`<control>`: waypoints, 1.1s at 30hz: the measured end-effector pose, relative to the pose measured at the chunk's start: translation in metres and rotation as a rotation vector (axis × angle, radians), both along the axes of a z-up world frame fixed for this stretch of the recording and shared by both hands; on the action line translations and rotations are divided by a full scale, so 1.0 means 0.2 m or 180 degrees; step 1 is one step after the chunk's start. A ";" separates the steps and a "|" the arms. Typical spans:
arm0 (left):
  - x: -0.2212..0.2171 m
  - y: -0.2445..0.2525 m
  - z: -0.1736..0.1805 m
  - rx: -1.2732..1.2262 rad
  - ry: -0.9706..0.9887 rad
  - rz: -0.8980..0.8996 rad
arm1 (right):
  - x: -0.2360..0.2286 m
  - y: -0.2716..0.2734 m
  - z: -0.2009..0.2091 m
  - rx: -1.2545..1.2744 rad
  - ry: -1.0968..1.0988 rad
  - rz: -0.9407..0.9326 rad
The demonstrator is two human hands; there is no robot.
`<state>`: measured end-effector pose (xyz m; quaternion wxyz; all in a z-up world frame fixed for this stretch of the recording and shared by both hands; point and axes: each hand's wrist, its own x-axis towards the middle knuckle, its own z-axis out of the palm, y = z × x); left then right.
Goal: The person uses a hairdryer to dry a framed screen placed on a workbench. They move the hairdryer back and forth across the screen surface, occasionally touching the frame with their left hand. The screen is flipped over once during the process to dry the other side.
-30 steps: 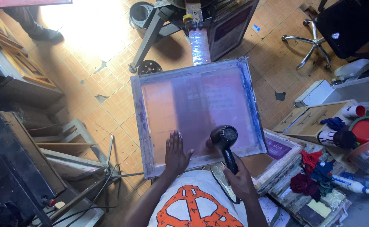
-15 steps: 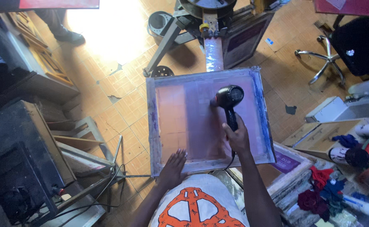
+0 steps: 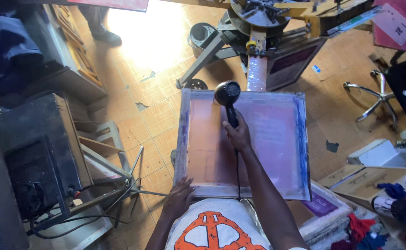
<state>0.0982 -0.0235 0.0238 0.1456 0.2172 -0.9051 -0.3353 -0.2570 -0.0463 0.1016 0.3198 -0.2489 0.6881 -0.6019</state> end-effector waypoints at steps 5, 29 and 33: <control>0.04 0.01 -0.01 -0.0034 -0.0099 0.0302 | 0.08 -0.11 0.04 0.0138 -0.0111 0.0255; -0.15 -0.04 0.06 -0.0347 -0.0053 0.0752 | 0.46 0.78 0.33 0.0740 -0.1042 0.1008; -0.14 -0.05 0.03 -0.0730 -0.0145 0.1024 | 0.48 0.86 0.41 0.0981 -0.1064 0.1134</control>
